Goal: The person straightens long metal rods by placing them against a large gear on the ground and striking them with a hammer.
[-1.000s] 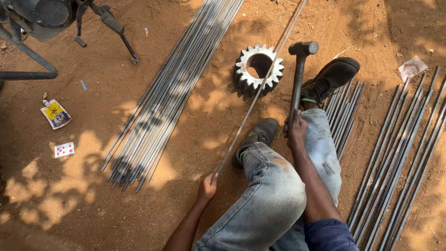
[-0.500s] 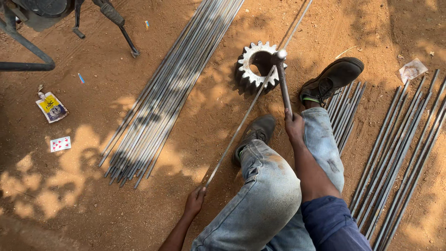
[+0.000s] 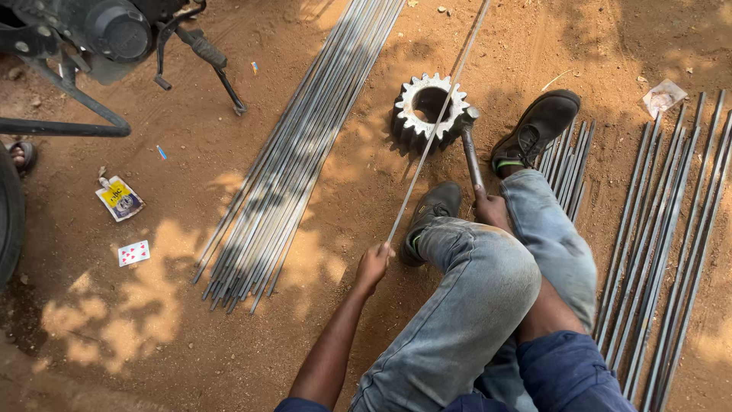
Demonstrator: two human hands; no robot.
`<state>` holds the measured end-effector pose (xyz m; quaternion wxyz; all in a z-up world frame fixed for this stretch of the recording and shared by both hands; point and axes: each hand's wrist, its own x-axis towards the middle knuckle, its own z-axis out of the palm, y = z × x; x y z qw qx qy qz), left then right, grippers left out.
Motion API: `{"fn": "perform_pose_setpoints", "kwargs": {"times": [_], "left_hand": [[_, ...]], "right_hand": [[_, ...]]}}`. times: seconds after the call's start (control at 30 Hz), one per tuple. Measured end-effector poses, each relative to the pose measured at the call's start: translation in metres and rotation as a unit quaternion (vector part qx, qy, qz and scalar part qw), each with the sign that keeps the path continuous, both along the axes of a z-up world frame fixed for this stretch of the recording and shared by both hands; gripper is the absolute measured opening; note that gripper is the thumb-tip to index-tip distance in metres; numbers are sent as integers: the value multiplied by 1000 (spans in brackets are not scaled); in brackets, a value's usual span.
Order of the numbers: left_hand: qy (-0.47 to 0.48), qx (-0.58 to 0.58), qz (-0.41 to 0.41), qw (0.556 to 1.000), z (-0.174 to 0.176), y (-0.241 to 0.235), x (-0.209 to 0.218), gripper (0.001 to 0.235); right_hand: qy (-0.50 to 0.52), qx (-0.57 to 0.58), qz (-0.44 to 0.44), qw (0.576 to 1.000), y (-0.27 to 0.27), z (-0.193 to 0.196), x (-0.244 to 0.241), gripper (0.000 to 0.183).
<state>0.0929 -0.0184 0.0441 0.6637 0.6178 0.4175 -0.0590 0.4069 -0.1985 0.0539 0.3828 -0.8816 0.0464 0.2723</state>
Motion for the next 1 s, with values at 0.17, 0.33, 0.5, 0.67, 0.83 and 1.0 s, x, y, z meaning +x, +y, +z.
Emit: {"fn": "perform_pose_setpoints", "kwargs": {"times": [0.17,0.33,0.5,0.67,0.83,1.0], "left_hand": [[-215,-137,-62,965,131,29,46,35],[-371,-319,-150,859,273,19,76,56],[-497,-463,-235,695,366,-25,131,86],[-551,-528,-207,612,400,-83,176,76],[-565,-569,-204,561,408,-103,206,58],[-545,-551,-162,611,394,-126,224,34]], "right_hand": [[50,63,-80,994,-8,24,0,58],[91,99,-54,989,-31,24,-32,52],[85,266,-17,960,-45,11,-37,48],[71,358,3,931,-67,5,-31,45],[75,405,39,910,-86,9,-13,43],[84,436,51,895,-99,4,-13,42]]}}
